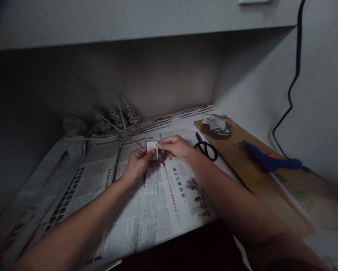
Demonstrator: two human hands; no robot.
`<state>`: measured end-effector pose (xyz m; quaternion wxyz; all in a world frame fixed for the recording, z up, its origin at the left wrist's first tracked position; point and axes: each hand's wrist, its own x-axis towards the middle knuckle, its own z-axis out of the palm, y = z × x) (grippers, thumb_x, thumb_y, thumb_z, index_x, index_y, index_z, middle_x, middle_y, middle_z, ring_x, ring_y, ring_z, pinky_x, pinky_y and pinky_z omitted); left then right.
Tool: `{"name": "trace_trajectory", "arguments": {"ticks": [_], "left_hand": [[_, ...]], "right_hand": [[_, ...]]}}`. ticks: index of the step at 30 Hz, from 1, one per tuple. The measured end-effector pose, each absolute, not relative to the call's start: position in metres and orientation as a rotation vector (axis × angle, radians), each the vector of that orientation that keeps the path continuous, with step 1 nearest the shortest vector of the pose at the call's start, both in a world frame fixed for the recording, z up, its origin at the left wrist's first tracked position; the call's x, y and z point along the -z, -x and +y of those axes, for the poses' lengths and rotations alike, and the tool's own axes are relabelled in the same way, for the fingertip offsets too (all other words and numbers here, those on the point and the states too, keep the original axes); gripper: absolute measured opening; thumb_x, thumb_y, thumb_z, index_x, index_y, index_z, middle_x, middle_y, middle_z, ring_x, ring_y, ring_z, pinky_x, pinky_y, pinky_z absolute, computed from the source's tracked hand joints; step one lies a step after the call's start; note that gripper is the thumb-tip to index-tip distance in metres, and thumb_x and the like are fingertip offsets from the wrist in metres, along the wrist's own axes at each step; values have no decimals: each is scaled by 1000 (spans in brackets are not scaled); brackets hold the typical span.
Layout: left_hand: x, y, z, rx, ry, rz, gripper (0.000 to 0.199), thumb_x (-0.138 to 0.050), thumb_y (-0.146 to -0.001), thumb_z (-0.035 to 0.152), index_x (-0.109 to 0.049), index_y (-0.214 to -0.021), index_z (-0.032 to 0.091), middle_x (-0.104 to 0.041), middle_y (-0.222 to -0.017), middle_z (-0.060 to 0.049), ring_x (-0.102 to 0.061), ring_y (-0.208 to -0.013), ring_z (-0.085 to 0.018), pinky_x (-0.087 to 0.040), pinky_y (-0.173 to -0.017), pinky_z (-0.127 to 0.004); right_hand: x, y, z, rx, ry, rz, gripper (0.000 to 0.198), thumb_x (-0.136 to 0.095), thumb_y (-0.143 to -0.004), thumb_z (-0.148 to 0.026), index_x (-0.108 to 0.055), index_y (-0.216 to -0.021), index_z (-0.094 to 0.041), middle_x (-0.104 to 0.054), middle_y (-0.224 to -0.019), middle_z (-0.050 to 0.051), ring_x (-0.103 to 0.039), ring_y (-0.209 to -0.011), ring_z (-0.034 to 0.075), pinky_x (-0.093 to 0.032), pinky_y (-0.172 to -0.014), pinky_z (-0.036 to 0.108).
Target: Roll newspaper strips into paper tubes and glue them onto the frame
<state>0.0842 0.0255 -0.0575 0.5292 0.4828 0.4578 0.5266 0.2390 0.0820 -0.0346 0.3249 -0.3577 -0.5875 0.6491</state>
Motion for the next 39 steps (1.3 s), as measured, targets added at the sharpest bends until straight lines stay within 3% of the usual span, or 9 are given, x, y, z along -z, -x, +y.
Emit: {"name": "trace_trajectory", "arguments": {"ticks": [5,18,31,39], "left_hand": [[57,-85,24,-1236,-1153,1089,34,-63,-75,42,-66,-90,11,-67,-79,-8,-63,-67,-17,-54,-59,-29],[58,-85,25,-1246,-1154,1075,35,-60,-76,46,-66,-86,12,-67,-75,-8,-62,-64,-17,-53,-56,-27],[58,-84,24,-1217,-1165,1093,34,-59,-76,47,-65,-80,14,-67,-77,-7,-63,-67,-17,-53,-62,-30],[55,-87,23,-1224,-1167,1067,29,-64,-74,41,-65,-81,13,-67,-76,-6,-63,-68,-18,-54,-63,-31]], "right_hand": [[35,-235,80,-1668,972,-1509,28,-68,-72,-29,-70,-91,-9,-60,-57,1,-53,-45,8,-33,-34,17],[34,-236,80,-1728,975,-1485,24,-64,-76,-28,-68,-91,-10,-58,-57,1,-58,-47,10,-33,-35,17],[37,-235,82,-1682,1015,-1434,22,-70,-71,-29,-69,-83,-10,-55,-53,-2,-44,-37,5,-31,-32,17],[36,-233,80,-1664,1013,-1399,25,-72,-67,-31,-68,-78,-9,-54,-49,-2,-43,-33,5,-27,-30,17]]}}
